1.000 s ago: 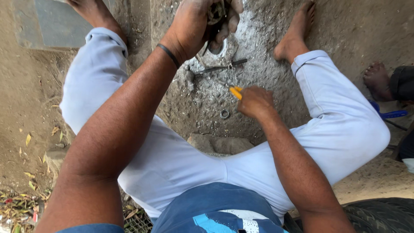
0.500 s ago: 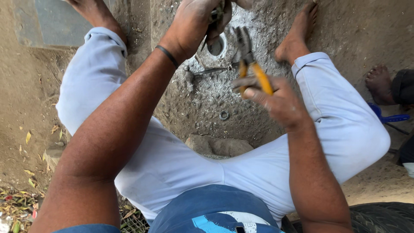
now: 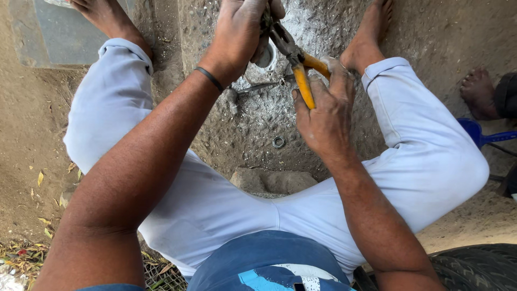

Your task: The person sits on the ground and uses a hammer and chisel to shape a small metal ring on a stone anvil. They repeatedly strike the ring, inspect it, and use pliers to adjust its position before continuing to hammer.

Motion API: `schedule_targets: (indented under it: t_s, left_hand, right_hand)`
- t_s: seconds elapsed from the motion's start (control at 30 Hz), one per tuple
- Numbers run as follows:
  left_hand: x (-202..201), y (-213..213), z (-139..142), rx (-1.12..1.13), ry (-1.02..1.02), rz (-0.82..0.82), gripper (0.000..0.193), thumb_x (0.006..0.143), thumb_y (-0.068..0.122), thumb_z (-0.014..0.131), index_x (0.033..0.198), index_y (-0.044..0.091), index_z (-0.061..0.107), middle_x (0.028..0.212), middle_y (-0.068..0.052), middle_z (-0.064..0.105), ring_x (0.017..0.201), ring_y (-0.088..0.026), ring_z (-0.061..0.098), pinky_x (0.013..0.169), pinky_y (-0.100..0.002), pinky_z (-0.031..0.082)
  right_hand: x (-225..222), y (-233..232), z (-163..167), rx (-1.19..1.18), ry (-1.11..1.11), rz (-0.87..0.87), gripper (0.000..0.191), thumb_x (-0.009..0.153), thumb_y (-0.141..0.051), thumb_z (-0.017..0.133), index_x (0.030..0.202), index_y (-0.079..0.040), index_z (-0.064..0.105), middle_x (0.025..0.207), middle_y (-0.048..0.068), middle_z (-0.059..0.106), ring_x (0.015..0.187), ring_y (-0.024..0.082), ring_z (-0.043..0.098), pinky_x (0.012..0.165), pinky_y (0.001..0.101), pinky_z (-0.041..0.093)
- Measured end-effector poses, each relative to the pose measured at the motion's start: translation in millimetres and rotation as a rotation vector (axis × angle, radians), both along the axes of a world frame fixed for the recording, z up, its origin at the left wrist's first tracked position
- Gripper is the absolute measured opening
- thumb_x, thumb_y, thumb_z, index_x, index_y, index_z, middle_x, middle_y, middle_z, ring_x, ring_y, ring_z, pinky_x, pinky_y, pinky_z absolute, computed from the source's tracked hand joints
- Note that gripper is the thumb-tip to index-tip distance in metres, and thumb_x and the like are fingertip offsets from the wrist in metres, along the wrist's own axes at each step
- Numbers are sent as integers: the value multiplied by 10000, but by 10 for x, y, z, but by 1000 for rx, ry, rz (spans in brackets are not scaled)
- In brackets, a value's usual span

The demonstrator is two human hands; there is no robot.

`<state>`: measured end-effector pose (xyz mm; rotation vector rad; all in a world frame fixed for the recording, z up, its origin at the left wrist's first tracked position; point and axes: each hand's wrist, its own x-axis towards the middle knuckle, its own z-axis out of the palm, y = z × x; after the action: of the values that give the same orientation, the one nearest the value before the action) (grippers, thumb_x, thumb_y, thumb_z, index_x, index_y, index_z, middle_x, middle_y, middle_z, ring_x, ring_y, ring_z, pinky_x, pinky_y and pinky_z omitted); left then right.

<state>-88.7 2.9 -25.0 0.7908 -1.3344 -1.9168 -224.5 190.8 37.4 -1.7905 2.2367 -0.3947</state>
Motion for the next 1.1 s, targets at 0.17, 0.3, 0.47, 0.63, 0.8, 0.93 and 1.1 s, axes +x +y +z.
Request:
schedule_targets:
  t_s: [0.17, 0.3, 0.47, 0.63, 0.8, 0.93, 1.1]
  left_hand:
    - [-87, 111, -276, -244, -167, 181, 440, 1158, 384, 435, 964, 31, 613, 842, -28, 625, 731, -133, 644, 619, -313, 584]
    - [-71, 168, -327, -189, -191, 135, 428, 1123, 390, 436, 946, 29, 583, 781, -22, 615, 688, -127, 696, 600, -317, 617]
    - [-73, 190, -267, -132, -267, 108, 456, 1097, 425, 400, 917, 43, 572, 670, -9, 604, 575, -106, 693, 494, -280, 601]
    - [-127, 175, -335, -349, -420, 78, 542, 1131, 461, 391, 851, 58, 621, 636, 6, 589, 530, -95, 657, 468, -258, 581]
    - [-132, 165, -381, -438, -326, 60, 474, 1124, 428, 418, 919, 55, 627, 682, 22, 664, 613, -66, 736, 509, -236, 636]
    - [-90, 102, -262, -475, -400, -56, 499, 1141, 437, 425, 949, 35, 649, 699, -65, 625, 562, -135, 659, 491, -279, 606]
    - [77, 26, -70, -312, -433, -243, 512, 1110, 471, 402, 1032, 32, 653, 722, -66, 689, 563, -93, 710, 502, -252, 650]
  right_hand:
    - [91, 27, -58, 17, 82, 18, 435, 905, -148, 836, 1258, 74, 709, 1515, 329, 364, 1410, 465, 362, 1167, 648, 264]
    - [104, 48, -120, 17, 136, 13, 485, 868, -147, 849, 1264, 88, 699, 1523, 336, 334, 1418, 492, 338, 1164, 678, 241]
    - [100, 59, -161, 19, 181, 27, 475, 858, -153, 857, 1244, 81, 710, 1504, 347, 323, 1411, 510, 314, 1149, 696, 223]
    - [119, 58, -161, 17, 175, 27, 425, 872, -147, 852, 1212, 70, 721, 1470, 329, 353, 1375, 462, 361, 1124, 646, 300]
    - [122, 79, -159, -26, 222, 48, 401, 880, -161, 860, 1184, 65, 727, 1425, 329, 377, 1316, 429, 388, 1066, 601, 343]
    - [114, 80, -183, -25, 158, 43, 378, 921, -184, 852, 1196, 47, 733, 1346, 312, 448, 1290, 406, 428, 1065, 590, 389]
    - [13, 51, -158, 7, 69, 70, 386, 961, -228, 849, 1200, 52, 733, 1256, 293, 526, 1220, 394, 501, 1012, 545, 462]
